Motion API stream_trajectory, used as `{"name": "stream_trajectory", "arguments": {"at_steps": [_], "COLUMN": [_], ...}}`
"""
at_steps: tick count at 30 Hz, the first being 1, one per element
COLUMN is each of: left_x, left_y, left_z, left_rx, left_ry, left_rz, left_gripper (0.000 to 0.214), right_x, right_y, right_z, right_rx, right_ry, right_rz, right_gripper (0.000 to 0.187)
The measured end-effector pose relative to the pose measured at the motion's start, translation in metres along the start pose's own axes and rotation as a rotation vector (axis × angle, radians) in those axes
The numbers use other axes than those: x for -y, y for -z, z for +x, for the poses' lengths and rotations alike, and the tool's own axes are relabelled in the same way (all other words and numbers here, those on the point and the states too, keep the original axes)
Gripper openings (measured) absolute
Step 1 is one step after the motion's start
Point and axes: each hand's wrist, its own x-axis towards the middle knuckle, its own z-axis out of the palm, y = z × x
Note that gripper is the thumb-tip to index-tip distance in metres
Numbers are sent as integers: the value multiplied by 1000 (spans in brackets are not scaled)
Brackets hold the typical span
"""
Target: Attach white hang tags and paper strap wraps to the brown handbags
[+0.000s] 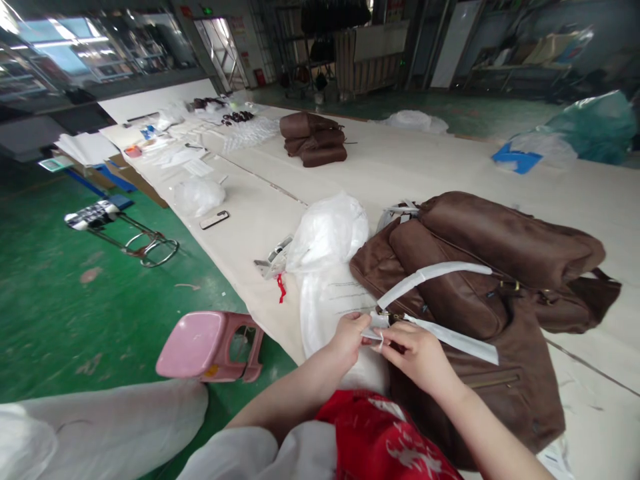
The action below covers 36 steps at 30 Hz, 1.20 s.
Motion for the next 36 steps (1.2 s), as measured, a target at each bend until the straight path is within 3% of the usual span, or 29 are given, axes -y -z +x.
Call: {"name": "stream_trajectory", "arguments": {"at_steps": [3,7,10,14,20,23,26,30,36], "left_x": [-1,-2,-2,-2,-11,-19,-29,-40,-35], "left_y": [-4,-8,-9,-11,-16,-13,0,16,27], "left_z": [-2,-6,-6,-4,-21,-38,-43,-29,2], "left_rx": [-50,-74,-88,-96,143,300,444,315,-13], "left_ry": [-17,-37,-39,-63,-52,-84,-177,-251,-260], "left_rz": [27,27,24,5,-37,116,352,380,412], "left_gripper": [24,27,31,35,33,39,40,27,54], "right_x": [8,12,16,31,41,38,31,36,68], "right_y": [4,2,-2,-5,7,15,24,47,84], "right_z": [2,3,5,7,4,3,2,-13,-63], "right_rx": [-72,-156,-148,-102,-114,-163,-324,-519,-452], "right_ry": [85,96,116,148,186,134,51,46,182], "right_rz": [-219,-167,-153,-375,-561,-503,-333,-140,-186], "right_gripper": [17,13,11,16,17,17,15,11,24]}}
